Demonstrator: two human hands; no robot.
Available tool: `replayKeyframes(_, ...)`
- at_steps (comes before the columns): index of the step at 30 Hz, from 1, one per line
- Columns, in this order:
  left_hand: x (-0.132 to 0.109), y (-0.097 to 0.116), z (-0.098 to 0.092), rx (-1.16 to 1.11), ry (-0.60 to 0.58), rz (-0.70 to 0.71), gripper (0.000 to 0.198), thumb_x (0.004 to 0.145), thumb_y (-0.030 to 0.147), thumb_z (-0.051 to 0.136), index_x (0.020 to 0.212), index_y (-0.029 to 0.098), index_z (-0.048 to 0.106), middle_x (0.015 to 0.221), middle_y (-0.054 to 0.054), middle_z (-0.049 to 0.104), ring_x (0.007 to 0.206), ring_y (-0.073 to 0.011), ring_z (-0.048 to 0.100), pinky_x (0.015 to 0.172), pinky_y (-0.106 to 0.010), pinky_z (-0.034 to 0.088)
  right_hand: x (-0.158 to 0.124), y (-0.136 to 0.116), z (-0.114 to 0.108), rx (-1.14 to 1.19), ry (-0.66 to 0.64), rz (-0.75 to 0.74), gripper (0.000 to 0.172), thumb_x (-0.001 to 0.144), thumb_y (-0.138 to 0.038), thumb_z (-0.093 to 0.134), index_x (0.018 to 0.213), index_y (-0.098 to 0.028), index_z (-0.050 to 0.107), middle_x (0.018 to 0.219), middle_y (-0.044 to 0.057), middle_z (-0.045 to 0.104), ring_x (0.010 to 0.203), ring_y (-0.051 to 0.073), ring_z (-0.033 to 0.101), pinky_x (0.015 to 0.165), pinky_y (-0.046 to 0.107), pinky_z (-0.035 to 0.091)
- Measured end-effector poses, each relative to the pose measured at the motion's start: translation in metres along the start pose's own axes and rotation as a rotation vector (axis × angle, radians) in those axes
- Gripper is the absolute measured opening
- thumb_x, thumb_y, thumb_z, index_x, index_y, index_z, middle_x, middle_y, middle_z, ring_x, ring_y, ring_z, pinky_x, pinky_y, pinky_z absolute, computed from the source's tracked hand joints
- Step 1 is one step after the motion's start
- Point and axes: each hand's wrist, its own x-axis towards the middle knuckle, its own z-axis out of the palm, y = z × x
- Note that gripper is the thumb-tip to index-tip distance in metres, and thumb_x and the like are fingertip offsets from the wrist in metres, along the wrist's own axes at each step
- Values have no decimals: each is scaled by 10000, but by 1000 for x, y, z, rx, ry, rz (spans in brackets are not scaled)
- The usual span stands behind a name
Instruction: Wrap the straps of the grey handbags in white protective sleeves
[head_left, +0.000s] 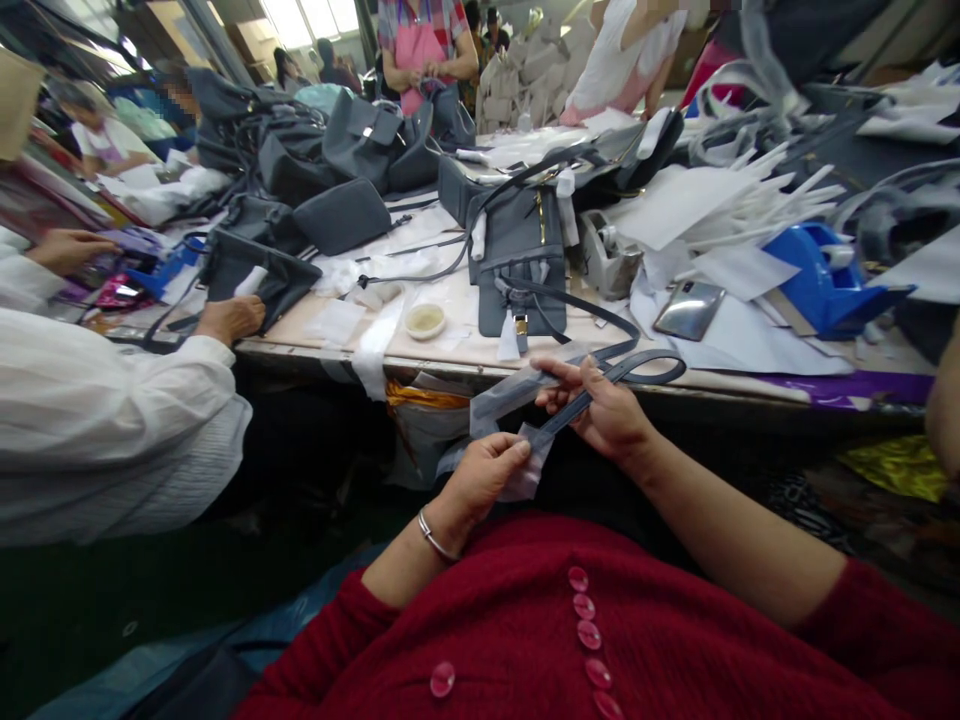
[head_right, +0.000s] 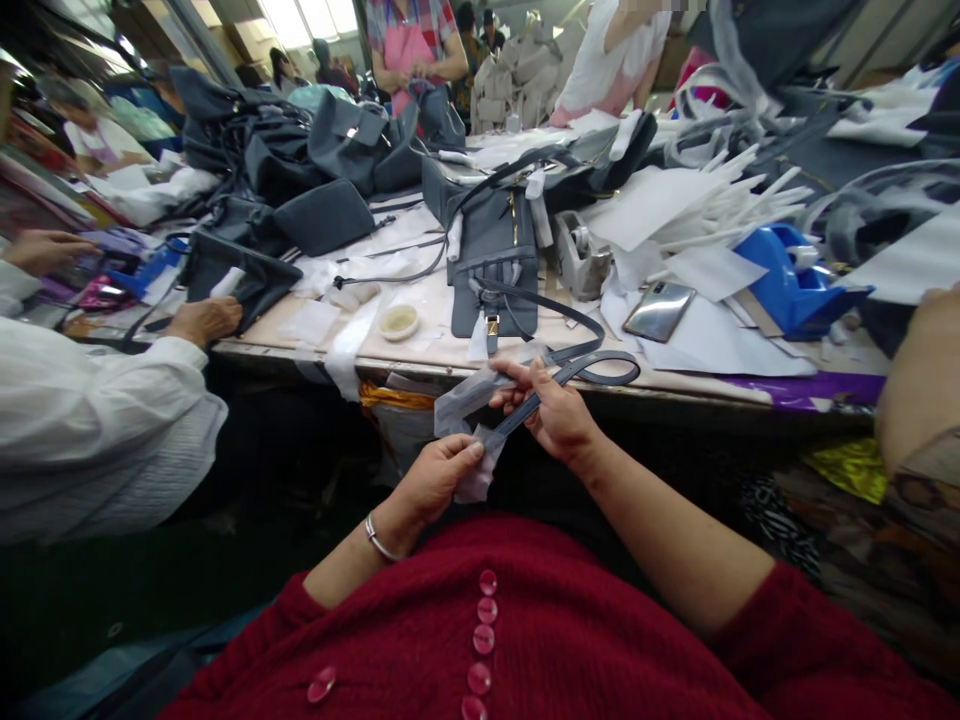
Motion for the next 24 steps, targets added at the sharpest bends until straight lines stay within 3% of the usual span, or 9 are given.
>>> replayKeyframes(4,1,1,1,149,7,73,414,750,537,711,816,129,690,681,-19,646,559,-108,542,529,-221,397,-4,16,2,-137,-77,78,563,981,-556,363,1286,-168,635,901,97,736,850,168,667,766,265,516)
replayKeyframes(6,0,3,3,278,16,148,371,786,504,682,790,134,709,667,-9,630,569,-107,510,531,-223,373,-7,27,4,-294,-99,60,578,940,-611,424,1272,-198,653,1041,103,733,1002,210,652,902,333,501)
replayKeyframes(10,-7,6,5,548,66,386,276,884,397,588,884,181,760,822,-49,690,751,-179,594,709,-290,467,-14,47,6,-556,-233,24,591,896,-673,440,1246,-258,673,1375,61,598,1333,282,464,1176,463,254)
replayKeyframes(13,-14,9,4,766,195,618,199,884,308,598,918,232,779,962,-87,674,981,-240,594,927,-372,450,-16,51,2,-600,-312,12,602,914,-673,388,1282,-274,646,1362,47,610,1346,295,452,1194,514,189)
replayKeyframes(16,-14,12,-1,861,316,729,142,831,260,665,904,264,787,1212,-98,611,1200,-282,505,1068,-447,363,-16,49,-3,-609,-346,29,597,918,-665,389,1225,-251,690,1242,66,684,1253,308,540,1163,542,245)
replayKeyframes(18,-10,12,-5,761,248,662,128,806,262,698,896,253,788,1313,-95,577,1249,-283,493,1088,-439,357,-18,47,-5,-596,-370,61,608,918,-668,384,1147,-226,732,1137,75,725,1147,299,611,1109,530,344)
replayKeyframes(21,-2,7,-11,471,73,423,165,811,333,702,821,191,784,1179,-112,675,1099,-252,611,979,-366,456,-22,46,-7,-588,-362,117,614,914,-677,378,1094,-219,747,1044,72,744,1006,261,666,972,461,488)
replayKeyframes(24,2,3,-15,290,93,291,239,778,391,729,804,157,773,990,-95,733,896,-216,657,823,-313,505,-27,44,-12,-624,-402,195,622,905,-681,395,1114,-203,733,1003,86,746,922,246,684,846,415,546)
